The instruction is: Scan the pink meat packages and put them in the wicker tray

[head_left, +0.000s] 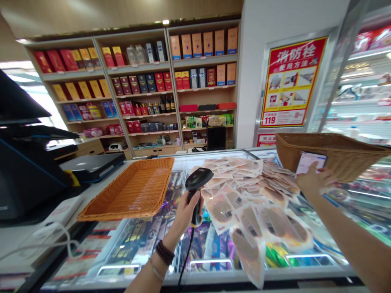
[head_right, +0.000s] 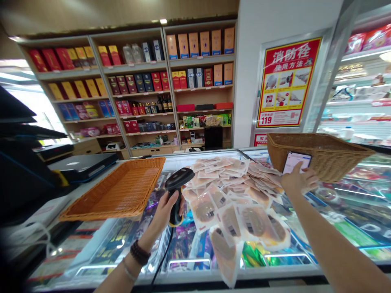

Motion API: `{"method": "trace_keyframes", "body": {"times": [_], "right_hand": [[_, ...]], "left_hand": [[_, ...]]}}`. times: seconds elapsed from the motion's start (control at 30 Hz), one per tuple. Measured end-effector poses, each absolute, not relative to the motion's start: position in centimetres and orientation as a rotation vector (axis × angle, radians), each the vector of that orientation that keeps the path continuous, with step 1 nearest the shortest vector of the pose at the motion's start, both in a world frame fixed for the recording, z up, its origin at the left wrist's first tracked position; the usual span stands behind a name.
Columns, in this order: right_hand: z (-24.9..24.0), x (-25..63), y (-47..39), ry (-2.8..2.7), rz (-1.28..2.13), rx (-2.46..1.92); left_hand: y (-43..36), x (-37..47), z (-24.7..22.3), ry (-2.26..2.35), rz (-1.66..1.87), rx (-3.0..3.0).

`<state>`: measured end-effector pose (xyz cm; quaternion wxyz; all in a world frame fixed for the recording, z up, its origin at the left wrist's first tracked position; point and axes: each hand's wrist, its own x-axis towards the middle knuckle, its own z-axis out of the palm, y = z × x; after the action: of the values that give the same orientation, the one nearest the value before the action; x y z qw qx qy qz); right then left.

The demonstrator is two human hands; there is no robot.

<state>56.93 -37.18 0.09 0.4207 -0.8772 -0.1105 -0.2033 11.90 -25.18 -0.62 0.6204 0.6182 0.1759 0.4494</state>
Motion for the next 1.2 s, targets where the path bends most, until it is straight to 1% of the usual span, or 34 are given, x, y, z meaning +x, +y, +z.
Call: {"method": "trace_keyframes", "body": {"times": [0.27, 0.47, 0.57, 0.63, 0.73, 0.83, 0.9, 1.0, 1.07, 1.2], "right_hand": [[-0.1, 56.7, -37.4, -0.3, -0.414, -2.245], [0.4, 56.8, -36.7, -0.335, -0.708, -2.014], [1.8, 54.2, -35.4, -0.599, -0.762, -1.88], [2.6, 51.0, -34.5, -0.92, -0.675, -1.831], [2.8, 44.7, -33.5, -1.369, -0.325, -1.857], [1.5, 39.0, -32.9, -1.702, 0.005, -1.925], [0.3, 36.4, -32.5, -1.857, 0.044, -1.95], [-0.9, 34.4, -31.7, -1.946, 0.091, -1.967], [-1.0, 34.1, -31.0, -1.917, 0.197, -1.922], [0.2, 35.1, -29.0, -1.653, 0.365, -1.627]], "left_hand": [[-24.8, 12.0, -1.2, 0.4, 1.06, 1.424], [-25.1, 11.8, -0.7, 0.409, 1.076, 1.427], [-25.0, 11.4, -0.4, 0.446, 1.094, 1.411], [-24.9, 11.0, -0.4, 0.453, 1.096, 1.398], [-24.5, 10.4, -0.5, 0.45, 1.094, 1.363], [-24.0, 10.0, -0.8, 0.476, 1.125, 1.299], [-23.8, 9.8, -0.9, 0.501, 1.175, 1.251], [-23.5, 9.8, -1.0, 0.542, 1.234, 1.203], [-23.4, 9.8, -0.8, 0.563, 1.241, 1.201], [-23.0, 10.2, 0.2, 0.527, 1.235, 1.237]]}}
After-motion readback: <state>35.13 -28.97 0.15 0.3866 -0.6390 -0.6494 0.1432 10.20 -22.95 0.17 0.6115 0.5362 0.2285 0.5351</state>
